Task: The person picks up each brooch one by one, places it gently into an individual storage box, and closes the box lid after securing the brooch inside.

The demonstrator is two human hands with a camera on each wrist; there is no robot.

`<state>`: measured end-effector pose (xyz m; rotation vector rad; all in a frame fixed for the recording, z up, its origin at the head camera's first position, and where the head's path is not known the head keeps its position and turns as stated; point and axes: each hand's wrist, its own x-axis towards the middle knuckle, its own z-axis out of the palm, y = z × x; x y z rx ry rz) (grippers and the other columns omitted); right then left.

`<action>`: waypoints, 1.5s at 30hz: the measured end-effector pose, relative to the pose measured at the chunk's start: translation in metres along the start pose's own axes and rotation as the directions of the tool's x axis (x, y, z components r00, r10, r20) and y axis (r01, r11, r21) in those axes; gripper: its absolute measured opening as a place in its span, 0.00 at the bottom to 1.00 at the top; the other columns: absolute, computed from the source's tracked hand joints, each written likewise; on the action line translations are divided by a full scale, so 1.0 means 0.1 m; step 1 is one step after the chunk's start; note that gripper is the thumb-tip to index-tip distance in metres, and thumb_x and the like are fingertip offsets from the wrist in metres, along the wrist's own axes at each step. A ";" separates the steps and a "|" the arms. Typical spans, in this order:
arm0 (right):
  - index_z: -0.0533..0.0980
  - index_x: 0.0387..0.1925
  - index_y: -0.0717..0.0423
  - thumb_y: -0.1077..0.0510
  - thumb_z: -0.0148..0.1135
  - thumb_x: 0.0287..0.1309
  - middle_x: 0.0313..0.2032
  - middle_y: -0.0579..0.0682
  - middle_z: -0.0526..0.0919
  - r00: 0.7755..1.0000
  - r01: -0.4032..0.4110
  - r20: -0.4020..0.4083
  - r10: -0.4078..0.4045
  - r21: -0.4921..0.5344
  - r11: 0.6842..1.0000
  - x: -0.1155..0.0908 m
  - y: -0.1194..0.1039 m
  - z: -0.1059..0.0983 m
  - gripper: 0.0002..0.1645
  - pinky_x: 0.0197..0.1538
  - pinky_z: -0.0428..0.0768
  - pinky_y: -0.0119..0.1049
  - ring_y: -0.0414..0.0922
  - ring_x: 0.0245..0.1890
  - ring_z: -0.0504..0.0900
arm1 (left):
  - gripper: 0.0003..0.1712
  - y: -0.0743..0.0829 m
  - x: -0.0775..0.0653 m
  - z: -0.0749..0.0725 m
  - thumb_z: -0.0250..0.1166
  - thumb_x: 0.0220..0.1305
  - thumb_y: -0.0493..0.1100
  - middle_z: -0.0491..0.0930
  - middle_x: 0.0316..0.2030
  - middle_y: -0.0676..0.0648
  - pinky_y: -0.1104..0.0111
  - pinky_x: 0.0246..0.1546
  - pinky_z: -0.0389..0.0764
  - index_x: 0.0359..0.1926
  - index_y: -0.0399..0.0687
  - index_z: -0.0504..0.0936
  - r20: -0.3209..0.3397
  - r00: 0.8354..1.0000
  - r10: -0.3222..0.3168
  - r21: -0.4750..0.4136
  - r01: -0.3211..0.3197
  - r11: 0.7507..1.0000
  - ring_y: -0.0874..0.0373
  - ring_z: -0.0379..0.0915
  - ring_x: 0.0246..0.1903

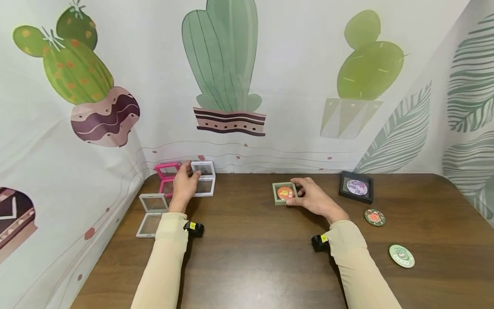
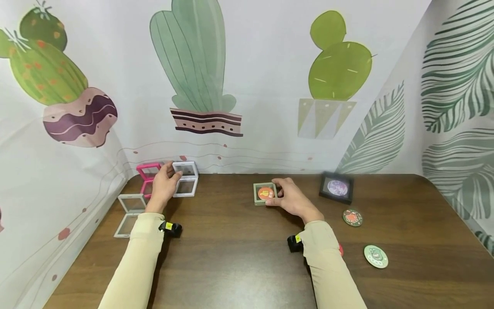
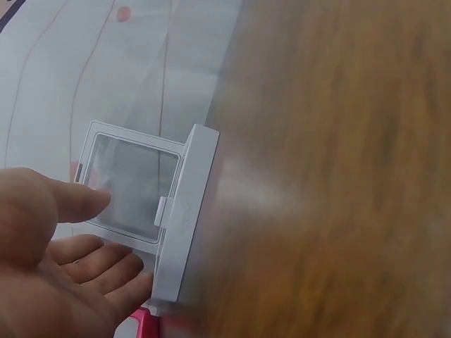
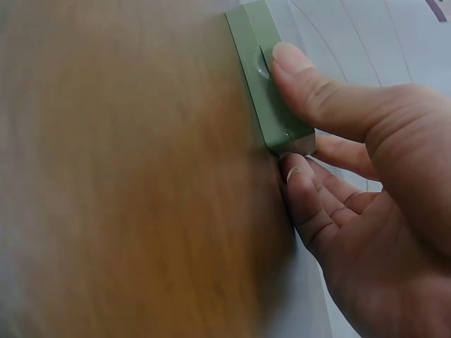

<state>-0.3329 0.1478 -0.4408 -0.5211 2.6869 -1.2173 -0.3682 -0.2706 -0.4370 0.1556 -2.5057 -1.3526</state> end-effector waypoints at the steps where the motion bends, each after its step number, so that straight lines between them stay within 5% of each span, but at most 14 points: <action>1: 0.67 0.75 0.66 0.52 0.78 0.63 0.56 0.63 0.73 1.000 -0.007 -0.001 0.007 -0.003 1.000 -0.01 0.00 -0.01 0.46 0.50 0.76 0.47 0.52 0.48 0.76 | 0.34 -0.01 0.01 0.00 0.60 0.78 0.37 0.70 0.71 0.28 0.51 0.73 0.67 0.77 0.29 0.62 0.001 1.000 -0.001 -0.002 0.001 1.000 0.36 0.67 0.71; 17: 0.67 0.75 0.66 0.53 0.78 0.64 0.57 0.64 0.72 0.999 -0.038 -0.026 0.038 -0.003 0.999 -0.04 0.08 -0.10 0.46 0.49 0.75 0.45 0.53 0.49 0.76 | 0.22 -0.02 0.02 0.02 0.56 0.81 0.36 0.78 0.61 0.28 0.48 0.64 0.75 0.68 0.28 0.72 0.005 0.999 -0.032 -0.005 0.032 0.999 0.37 0.75 0.63; 30: 0.67 0.75 0.67 0.52 0.77 0.64 0.60 0.65 0.71 0.999 -0.047 -0.024 0.046 -0.008 0.999 -0.07 0.09 -0.14 0.46 0.49 0.76 0.46 0.54 0.50 0.76 | 0.18 -0.01 0.01 0.03 0.57 0.78 0.34 0.82 0.57 0.29 0.50 0.61 0.76 0.63 0.28 0.77 -0.057 0.998 0.000 -0.011 -0.001 1.000 0.38 0.78 0.58; 45: 0.66 0.75 0.68 0.52 0.77 0.64 0.61 0.67 0.70 0.997 -0.062 -0.038 0.062 -0.002 0.998 -0.10 0.15 -0.23 0.46 0.51 0.76 0.47 0.56 0.51 0.76 | 0.16 0.00 -0.04 0.04 0.59 0.80 0.34 0.84 0.55 0.30 0.59 0.52 0.80 0.61 0.30 0.78 -0.038 0.999 -0.025 -0.031 0.024 0.999 0.43 0.80 0.52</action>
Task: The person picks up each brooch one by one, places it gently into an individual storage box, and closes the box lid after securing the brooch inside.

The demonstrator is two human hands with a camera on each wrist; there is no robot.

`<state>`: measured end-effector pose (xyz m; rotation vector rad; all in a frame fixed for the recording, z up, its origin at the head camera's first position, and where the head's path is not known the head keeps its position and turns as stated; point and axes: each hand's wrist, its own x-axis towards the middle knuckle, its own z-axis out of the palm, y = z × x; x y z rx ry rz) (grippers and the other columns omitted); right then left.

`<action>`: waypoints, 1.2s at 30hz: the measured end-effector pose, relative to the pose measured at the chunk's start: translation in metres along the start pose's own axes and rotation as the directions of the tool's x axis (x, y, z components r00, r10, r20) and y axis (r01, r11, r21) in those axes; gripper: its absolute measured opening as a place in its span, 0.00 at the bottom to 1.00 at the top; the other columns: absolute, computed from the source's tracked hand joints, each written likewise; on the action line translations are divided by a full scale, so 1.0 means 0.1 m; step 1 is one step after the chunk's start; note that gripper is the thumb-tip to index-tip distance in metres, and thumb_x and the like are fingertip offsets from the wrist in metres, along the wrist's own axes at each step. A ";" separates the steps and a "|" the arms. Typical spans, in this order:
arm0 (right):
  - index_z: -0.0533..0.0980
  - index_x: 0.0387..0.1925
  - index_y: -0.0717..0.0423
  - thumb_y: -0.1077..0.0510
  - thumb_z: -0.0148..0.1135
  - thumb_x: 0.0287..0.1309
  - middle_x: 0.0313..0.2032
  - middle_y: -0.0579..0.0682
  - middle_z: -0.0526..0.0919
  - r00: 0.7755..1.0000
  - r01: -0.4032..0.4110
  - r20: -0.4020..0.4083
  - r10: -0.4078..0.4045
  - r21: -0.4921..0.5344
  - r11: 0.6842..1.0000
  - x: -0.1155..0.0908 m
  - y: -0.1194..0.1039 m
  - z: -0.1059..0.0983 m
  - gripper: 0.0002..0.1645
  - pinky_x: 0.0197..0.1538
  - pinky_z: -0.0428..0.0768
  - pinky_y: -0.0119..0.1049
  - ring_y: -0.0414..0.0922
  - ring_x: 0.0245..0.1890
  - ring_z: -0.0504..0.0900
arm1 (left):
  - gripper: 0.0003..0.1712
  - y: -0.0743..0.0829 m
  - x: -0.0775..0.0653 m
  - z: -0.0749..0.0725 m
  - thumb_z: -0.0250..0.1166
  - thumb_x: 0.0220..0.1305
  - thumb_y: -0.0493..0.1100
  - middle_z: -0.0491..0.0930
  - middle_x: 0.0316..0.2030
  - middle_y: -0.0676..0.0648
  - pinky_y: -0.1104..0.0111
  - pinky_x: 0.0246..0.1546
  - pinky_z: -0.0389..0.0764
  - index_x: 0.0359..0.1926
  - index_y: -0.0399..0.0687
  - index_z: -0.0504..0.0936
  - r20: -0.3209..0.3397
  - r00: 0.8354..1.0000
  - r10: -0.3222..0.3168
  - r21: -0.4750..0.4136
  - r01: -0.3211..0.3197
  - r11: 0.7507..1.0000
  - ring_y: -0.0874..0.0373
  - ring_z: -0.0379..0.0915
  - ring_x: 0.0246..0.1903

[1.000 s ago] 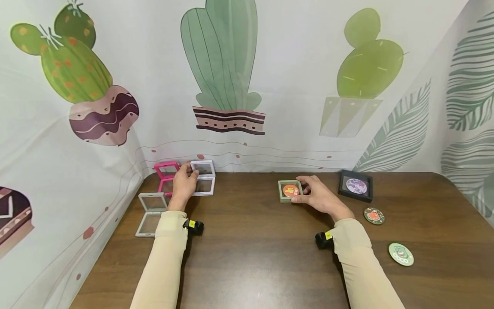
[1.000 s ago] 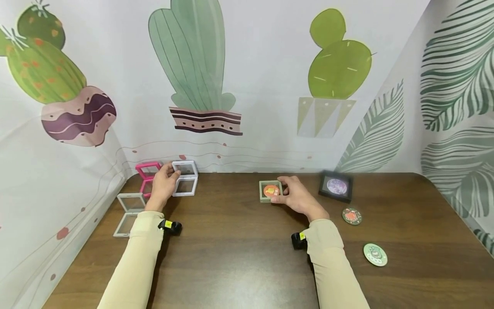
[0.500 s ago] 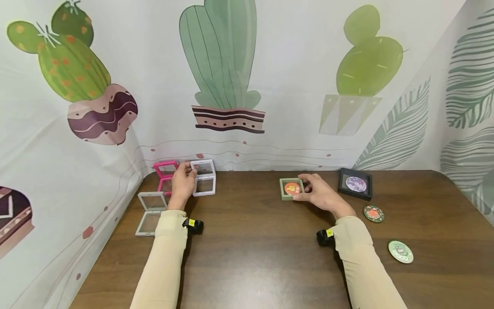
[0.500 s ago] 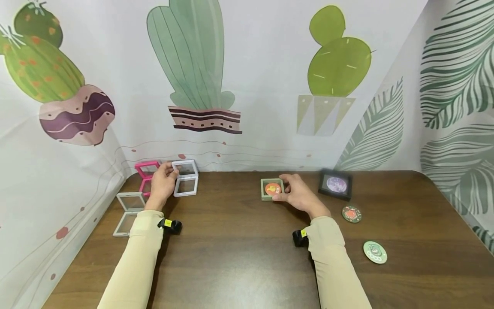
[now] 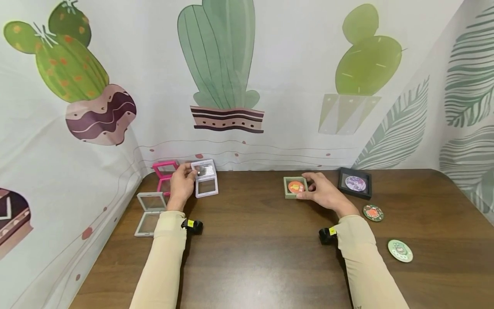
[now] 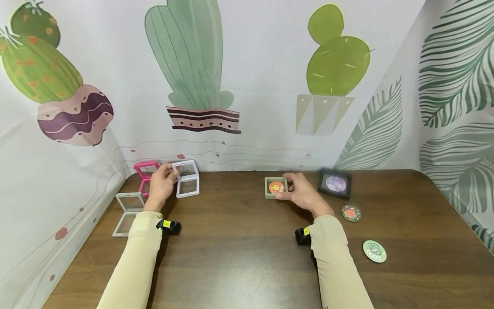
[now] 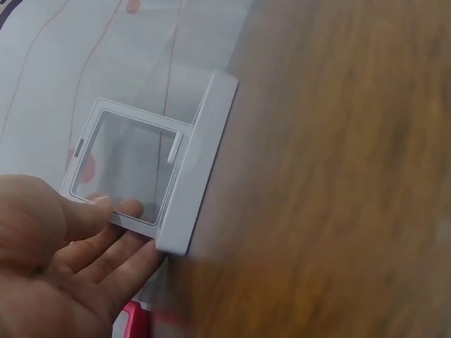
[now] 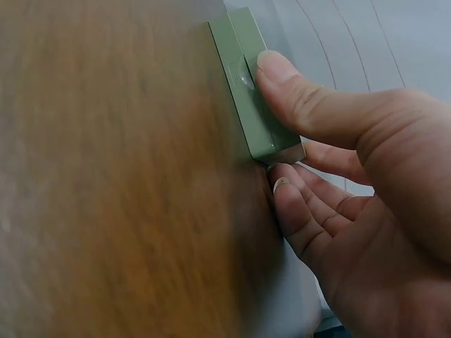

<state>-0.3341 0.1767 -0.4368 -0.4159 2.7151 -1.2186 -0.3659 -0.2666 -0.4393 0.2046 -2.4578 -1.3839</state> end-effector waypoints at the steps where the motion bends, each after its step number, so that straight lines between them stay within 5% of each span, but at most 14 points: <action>1: 0.66 0.75 0.68 0.52 0.77 0.64 0.61 0.67 0.70 1.000 -0.001 -0.001 0.001 0.000 1.000 0.00 0.00 -0.01 0.46 0.52 0.76 0.48 0.56 0.51 0.76 | 0.16 0.00 -0.01 0.00 0.59 0.79 0.34 0.84 0.54 0.30 0.60 0.52 0.81 0.61 0.29 0.78 0.001 1.000 0.000 -0.008 0.000 1.000 0.43 0.81 0.51; 23: 0.65 0.74 0.71 0.53 0.75 0.65 0.60 0.69 0.70 1.000 0.004 -0.027 -0.005 -0.024 1.000 -0.03 0.04 -0.06 0.46 0.50 0.76 0.48 0.56 0.50 0.77 | 0.13 0.00 -0.14 0.03 0.61 0.77 0.30 0.85 0.54 0.28 0.62 0.53 0.86 0.57 0.26 0.79 0.074 0.997 0.026 -0.199 -0.011 0.980 0.37 0.83 0.56; 36: 0.63 0.74 0.74 0.54 0.75 0.66 0.63 0.73 0.69 0.999 0.009 -0.033 -0.010 -0.047 0.999 -0.07 0.00 -0.10 0.47 0.51 0.78 0.51 0.59 0.51 0.78 | 0.12 0.04 -0.24 0.08 0.62 0.77 0.30 0.85 0.53 0.30 0.58 0.55 0.85 0.56 0.27 0.80 0.113 0.993 0.044 -0.203 -0.020 0.979 0.39 0.83 0.57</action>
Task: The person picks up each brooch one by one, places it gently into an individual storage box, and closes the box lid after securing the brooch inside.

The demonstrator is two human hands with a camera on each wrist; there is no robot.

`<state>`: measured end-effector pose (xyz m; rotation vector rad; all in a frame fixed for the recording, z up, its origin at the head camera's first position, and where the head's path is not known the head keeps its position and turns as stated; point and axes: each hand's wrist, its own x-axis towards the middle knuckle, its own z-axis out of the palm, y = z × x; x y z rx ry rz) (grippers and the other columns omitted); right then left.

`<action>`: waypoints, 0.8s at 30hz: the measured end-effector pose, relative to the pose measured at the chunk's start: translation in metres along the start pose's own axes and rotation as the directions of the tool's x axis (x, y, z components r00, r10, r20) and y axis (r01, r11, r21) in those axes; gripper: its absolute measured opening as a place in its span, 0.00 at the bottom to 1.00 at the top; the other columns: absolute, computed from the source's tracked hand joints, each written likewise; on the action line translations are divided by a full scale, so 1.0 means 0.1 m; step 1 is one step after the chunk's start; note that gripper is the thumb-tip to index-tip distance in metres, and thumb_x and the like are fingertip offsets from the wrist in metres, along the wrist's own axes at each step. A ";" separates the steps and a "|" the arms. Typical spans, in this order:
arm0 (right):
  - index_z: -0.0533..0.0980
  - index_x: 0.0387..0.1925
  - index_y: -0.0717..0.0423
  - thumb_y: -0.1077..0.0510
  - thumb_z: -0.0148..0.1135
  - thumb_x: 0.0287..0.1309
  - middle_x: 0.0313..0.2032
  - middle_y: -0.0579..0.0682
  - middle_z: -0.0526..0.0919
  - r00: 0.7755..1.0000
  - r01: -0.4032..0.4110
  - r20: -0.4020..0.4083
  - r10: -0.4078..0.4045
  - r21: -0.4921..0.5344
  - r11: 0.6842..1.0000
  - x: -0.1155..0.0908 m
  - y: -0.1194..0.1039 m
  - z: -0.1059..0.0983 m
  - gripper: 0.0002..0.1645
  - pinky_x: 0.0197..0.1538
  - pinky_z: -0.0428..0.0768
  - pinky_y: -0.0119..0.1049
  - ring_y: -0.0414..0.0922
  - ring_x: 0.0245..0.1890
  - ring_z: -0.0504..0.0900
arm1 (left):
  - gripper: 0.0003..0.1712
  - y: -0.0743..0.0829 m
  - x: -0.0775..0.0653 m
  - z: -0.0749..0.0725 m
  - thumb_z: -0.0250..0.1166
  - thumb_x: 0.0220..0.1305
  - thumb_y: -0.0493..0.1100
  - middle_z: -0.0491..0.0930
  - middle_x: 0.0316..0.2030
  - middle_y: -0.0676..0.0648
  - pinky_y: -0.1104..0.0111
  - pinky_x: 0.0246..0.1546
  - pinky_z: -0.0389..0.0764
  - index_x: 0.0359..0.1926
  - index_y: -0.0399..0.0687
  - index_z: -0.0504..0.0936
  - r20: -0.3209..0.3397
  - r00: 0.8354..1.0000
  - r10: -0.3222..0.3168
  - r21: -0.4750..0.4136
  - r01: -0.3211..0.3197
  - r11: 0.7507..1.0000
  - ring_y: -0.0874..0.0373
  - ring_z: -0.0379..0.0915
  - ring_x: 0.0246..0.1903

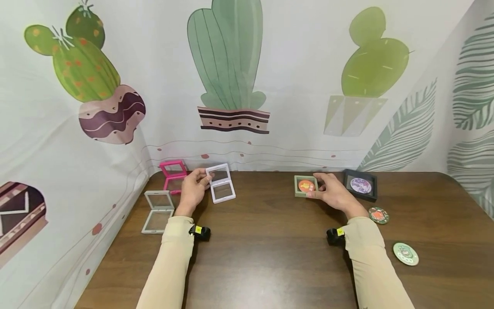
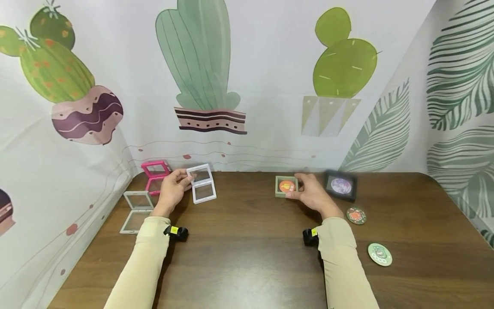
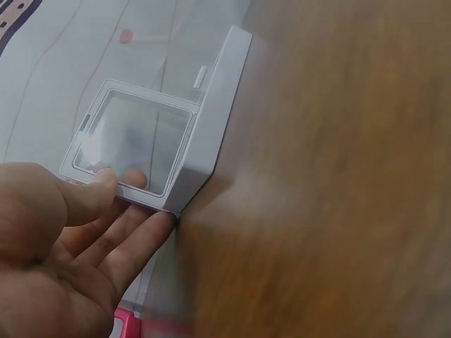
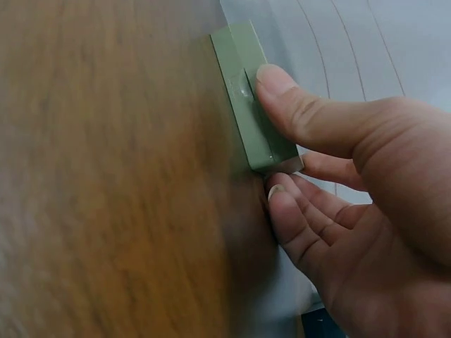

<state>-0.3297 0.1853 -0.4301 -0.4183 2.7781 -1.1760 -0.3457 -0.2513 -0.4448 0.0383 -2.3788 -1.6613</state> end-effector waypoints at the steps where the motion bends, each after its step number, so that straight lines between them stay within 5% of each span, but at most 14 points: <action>1: 0.63 0.74 0.74 0.54 0.75 0.66 0.63 0.73 0.69 1.000 0.000 0.001 0.000 -0.005 1.000 0.00 0.00 0.00 0.47 0.51 0.78 0.51 0.59 0.50 0.78 | 0.12 0.01 -0.01 0.01 0.62 0.76 0.30 0.85 0.53 0.31 0.58 0.55 0.85 0.56 0.27 0.80 0.004 1.000 0.001 0.000 -0.001 1.000 0.39 0.83 0.57; 24: 0.61 0.75 0.76 0.55 0.73 0.67 0.64 0.76 0.66 1.000 -0.029 0.002 0.029 -0.017 0.999 -0.02 0.05 -0.07 0.47 0.54 0.80 0.56 0.64 0.53 0.79 | 0.11 0.09 -0.10 0.17 0.63 0.76 0.30 0.86 0.53 0.31 0.60 0.54 0.86 0.55 0.29 0.81 0.044 0.999 -0.004 -0.005 0.004 1.000 0.40 0.83 0.56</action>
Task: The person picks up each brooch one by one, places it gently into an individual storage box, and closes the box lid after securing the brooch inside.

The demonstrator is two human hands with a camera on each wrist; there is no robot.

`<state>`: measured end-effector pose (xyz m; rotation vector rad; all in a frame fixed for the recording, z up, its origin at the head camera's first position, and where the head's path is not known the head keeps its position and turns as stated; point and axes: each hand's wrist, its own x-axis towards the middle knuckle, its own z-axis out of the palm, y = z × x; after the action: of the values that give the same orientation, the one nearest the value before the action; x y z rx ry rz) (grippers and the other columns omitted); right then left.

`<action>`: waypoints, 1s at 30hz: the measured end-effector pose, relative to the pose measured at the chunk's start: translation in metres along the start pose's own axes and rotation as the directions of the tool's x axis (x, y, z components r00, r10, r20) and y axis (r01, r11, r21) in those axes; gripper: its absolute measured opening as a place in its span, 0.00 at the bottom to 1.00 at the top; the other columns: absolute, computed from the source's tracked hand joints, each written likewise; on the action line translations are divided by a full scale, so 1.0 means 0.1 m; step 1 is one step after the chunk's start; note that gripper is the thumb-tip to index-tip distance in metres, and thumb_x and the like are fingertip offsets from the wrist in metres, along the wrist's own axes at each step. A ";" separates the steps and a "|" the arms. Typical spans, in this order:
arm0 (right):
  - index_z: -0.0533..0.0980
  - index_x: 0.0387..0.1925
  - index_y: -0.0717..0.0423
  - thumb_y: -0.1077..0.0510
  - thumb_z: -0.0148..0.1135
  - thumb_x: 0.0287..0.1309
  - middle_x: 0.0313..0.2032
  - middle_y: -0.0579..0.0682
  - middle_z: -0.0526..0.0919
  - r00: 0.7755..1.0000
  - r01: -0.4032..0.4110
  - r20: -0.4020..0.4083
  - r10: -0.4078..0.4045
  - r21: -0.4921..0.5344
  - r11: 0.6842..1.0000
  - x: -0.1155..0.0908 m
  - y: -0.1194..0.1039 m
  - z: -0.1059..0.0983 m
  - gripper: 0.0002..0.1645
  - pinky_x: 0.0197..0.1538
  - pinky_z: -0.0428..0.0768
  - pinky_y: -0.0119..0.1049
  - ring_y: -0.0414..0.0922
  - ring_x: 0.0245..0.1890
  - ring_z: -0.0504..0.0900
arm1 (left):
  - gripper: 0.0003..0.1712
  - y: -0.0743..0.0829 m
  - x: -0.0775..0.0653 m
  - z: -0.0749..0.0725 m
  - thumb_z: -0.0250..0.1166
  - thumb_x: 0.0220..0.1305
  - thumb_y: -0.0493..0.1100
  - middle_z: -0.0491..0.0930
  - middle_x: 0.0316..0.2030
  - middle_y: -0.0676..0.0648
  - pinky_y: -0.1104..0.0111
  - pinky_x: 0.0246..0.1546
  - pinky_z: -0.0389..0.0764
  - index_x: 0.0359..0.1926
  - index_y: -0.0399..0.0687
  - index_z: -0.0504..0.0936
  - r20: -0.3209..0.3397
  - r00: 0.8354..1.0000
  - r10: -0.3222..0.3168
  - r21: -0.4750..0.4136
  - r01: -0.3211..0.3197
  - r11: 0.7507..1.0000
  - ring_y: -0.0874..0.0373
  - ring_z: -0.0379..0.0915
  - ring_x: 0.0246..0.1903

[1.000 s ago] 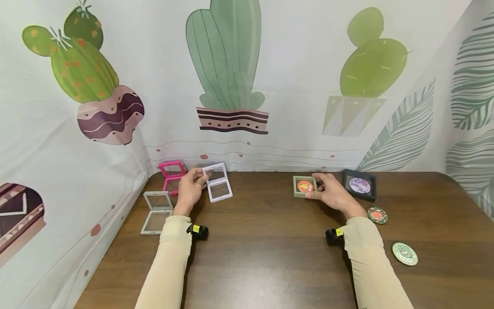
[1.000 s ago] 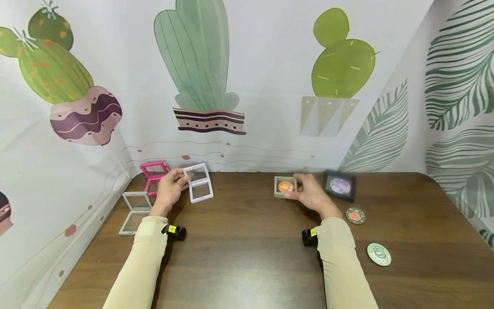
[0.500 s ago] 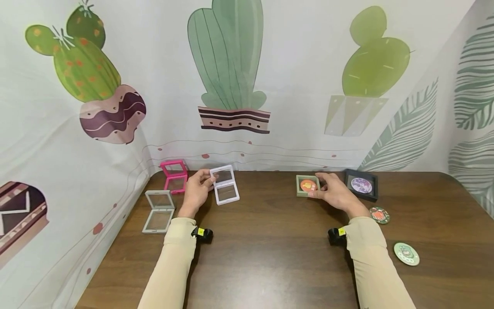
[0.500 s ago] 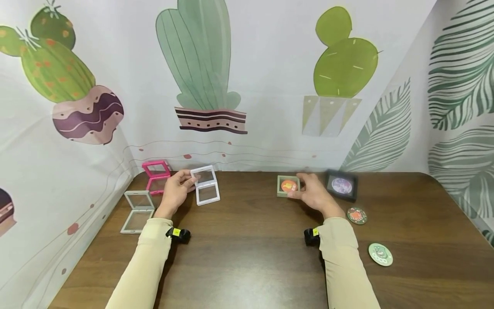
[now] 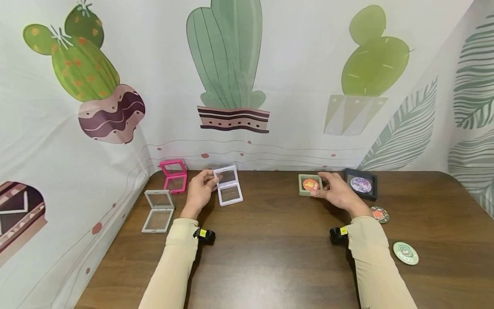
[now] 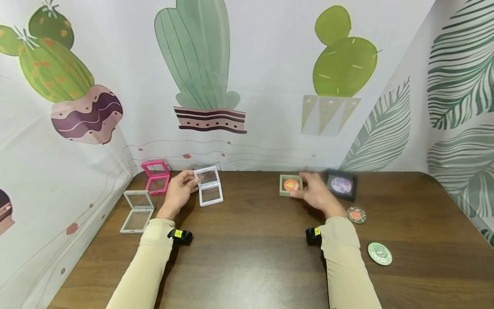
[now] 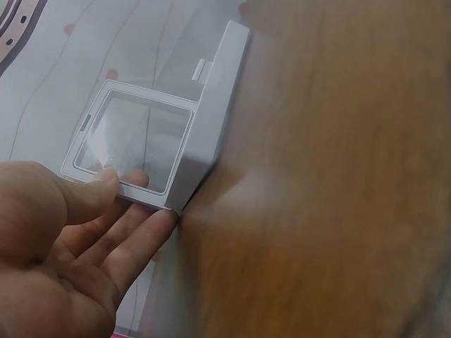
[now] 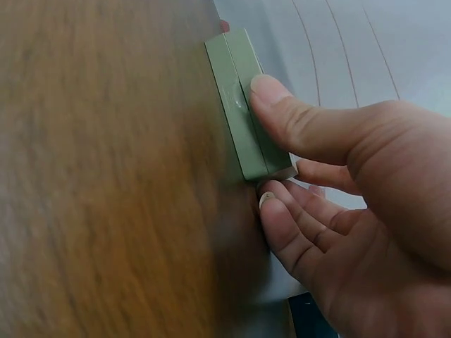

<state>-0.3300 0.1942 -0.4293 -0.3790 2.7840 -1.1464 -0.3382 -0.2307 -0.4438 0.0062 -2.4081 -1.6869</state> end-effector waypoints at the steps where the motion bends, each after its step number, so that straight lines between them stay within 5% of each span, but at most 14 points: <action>1: 0.60 0.75 0.76 0.55 0.73 0.68 0.64 0.76 0.66 1.000 -0.005 0.000 0.005 -0.001 1.000 0.00 0.00 0.00 0.48 0.54 0.80 0.57 0.64 0.53 0.79 | 0.11 0.00 0.00 0.00 0.63 0.75 0.30 0.86 0.53 0.31 0.60 0.53 0.86 0.55 0.29 0.81 -0.001 1.000 0.000 0.001 0.000 1.000 0.40 0.83 0.56; 8: 0.52 0.79 0.74 0.48 0.70 0.71 0.66 0.77 0.67 0.999 -0.032 -0.015 0.032 0.013 0.999 -0.04 -0.04 -0.08 0.54 0.59 0.77 0.64 0.68 0.58 0.76 | 0.10 0.02 -0.01 0.02 0.64 0.75 0.29 0.86 0.52 0.31 0.62 0.52 0.86 0.54 0.29 0.82 -0.002 1.000 0.013 0.003 -0.013 1.000 0.40 0.84 0.54; 15: 0.53 0.82 0.64 0.48 0.67 0.74 0.68 0.74 0.66 0.998 -0.039 -0.044 0.041 0.062 0.997 -0.13 -0.02 -0.18 0.50 0.54 0.80 0.60 0.67 0.58 0.75 | 0.10 0.00 0.00 0.01 0.64 0.74 0.29 0.87 0.51 0.31 0.60 0.52 0.86 0.53 0.29 0.82 0.001 1.000 0.021 -0.004 -0.021 1.000 0.39 0.84 0.54; 22: 0.54 0.80 0.71 0.45 0.66 0.75 0.66 0.72 0.68 0.997 -0.058 -0.050 0.059 0.007 0.998 -0.28 0.08 -0.29 0.51 0.53 0.78 0.54 0.61 0.53 0.75 | 0.09 0.00 0.00 0.03 0.65 0.74 0.29 0.87 0.51 0.32 0.62 0.50 0.87 0.52 0.29 0.82 0.005 1.000 0.023 -0.003 -0.023 1.000 0.40 0.85 0.54; 30: 0.58 0.77 0.73 0.45 0.66 0.74 0.65 0.74 0.69 0.994 -0.079 -0.082 0.075 -0.039 0.996 -0.45 0.14 -0.43 0.48 0.56 0.78 0.62 0.66 0.59 0.74 | 0.10 0.03 -0.01 0.04 0.65 0.74 0.29 0.87 0.51 0.32 0.64 0.50 0.87 0.53 0.29 0.82 0.010 1.000 0.020 0.004 -0.020 1.000 0.40 0.84 0.54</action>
<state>-0.2975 0.2450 -0.4084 -0.2320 2.8679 -1.1114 -0.3377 -0.2259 -0.4422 -0.0261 -2.4107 -1.6775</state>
